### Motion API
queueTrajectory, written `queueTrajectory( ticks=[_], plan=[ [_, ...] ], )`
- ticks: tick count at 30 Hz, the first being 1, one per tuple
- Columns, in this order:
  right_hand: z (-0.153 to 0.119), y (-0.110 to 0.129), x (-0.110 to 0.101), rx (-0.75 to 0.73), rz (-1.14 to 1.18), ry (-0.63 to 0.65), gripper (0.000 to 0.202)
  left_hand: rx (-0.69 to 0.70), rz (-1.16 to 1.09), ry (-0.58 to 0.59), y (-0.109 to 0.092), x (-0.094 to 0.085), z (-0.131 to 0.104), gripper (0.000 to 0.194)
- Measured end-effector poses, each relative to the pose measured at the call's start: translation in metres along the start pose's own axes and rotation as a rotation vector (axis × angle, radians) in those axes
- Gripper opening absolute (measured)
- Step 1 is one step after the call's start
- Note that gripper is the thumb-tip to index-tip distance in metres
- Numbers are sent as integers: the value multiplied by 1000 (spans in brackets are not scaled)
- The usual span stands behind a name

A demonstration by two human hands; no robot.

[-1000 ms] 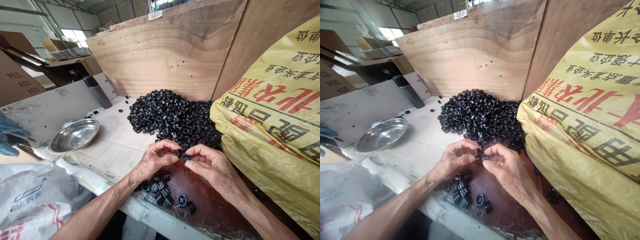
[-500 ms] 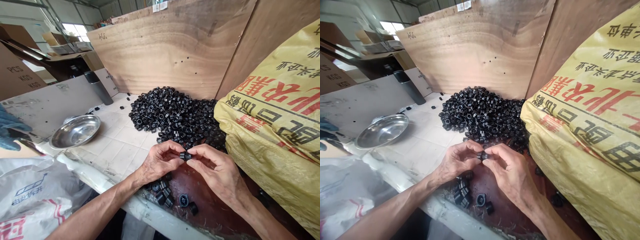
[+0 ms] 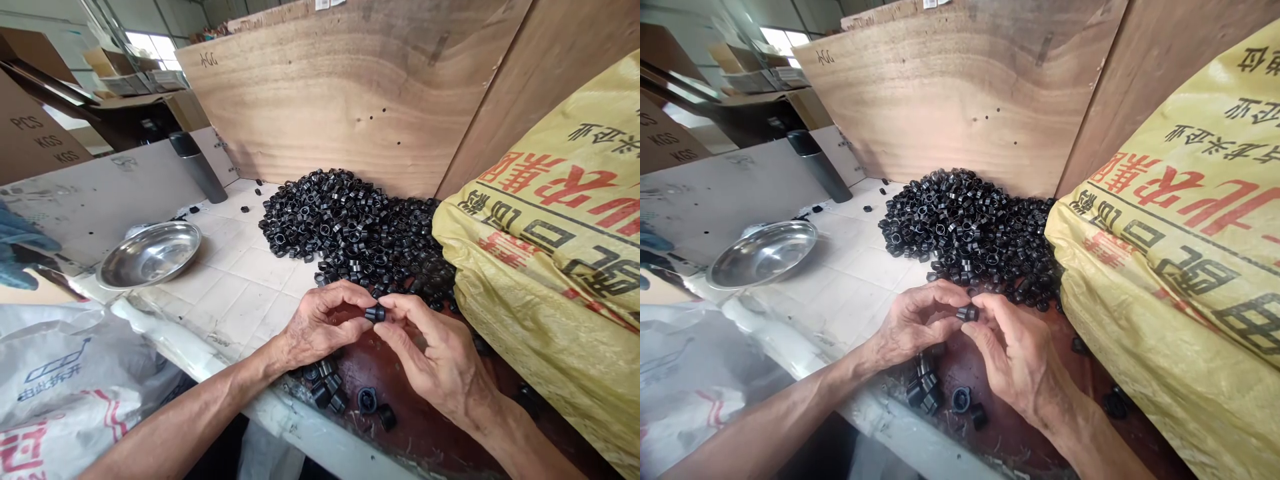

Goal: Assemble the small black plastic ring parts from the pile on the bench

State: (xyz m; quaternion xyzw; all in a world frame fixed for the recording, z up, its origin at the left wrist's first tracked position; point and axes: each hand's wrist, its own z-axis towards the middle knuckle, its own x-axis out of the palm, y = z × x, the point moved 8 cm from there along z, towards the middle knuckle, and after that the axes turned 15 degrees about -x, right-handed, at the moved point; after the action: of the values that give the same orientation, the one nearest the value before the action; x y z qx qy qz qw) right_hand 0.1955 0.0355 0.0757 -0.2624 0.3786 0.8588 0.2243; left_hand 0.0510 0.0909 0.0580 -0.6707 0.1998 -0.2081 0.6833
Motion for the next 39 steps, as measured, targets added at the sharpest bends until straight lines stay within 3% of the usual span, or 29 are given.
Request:
queueTrajectory(
  ticks=[4,7,9,16,22,28,35,39],
  plan=[
    [1,-2,3,4,-33,79,11,10,33,16,-1,2,-1,19],
    [2,-1,4,-8,-93,72,38,25,38,40,-2,4,-1,19],
    [3,1,3,-29,-79,20,43,3,-15,48,-1,4,0,18],
    [2,-6,-5,65,12,-73,22,-96,-119,43,6,4,2,20],
    [-4,-16,2,264,245,-125,19,-41,-21,6,7,2,2,17],
    [1,-4,-3,176,259,-230,11,-41,-112,28,6,4,2,17],
    [-4,-11,1,236,331,-208,12,-55,-131,33,6,3,1,18],
    [-1,-9,-3,165,213,-174,10,4,0,5,4,1,0,19]
  ],
)
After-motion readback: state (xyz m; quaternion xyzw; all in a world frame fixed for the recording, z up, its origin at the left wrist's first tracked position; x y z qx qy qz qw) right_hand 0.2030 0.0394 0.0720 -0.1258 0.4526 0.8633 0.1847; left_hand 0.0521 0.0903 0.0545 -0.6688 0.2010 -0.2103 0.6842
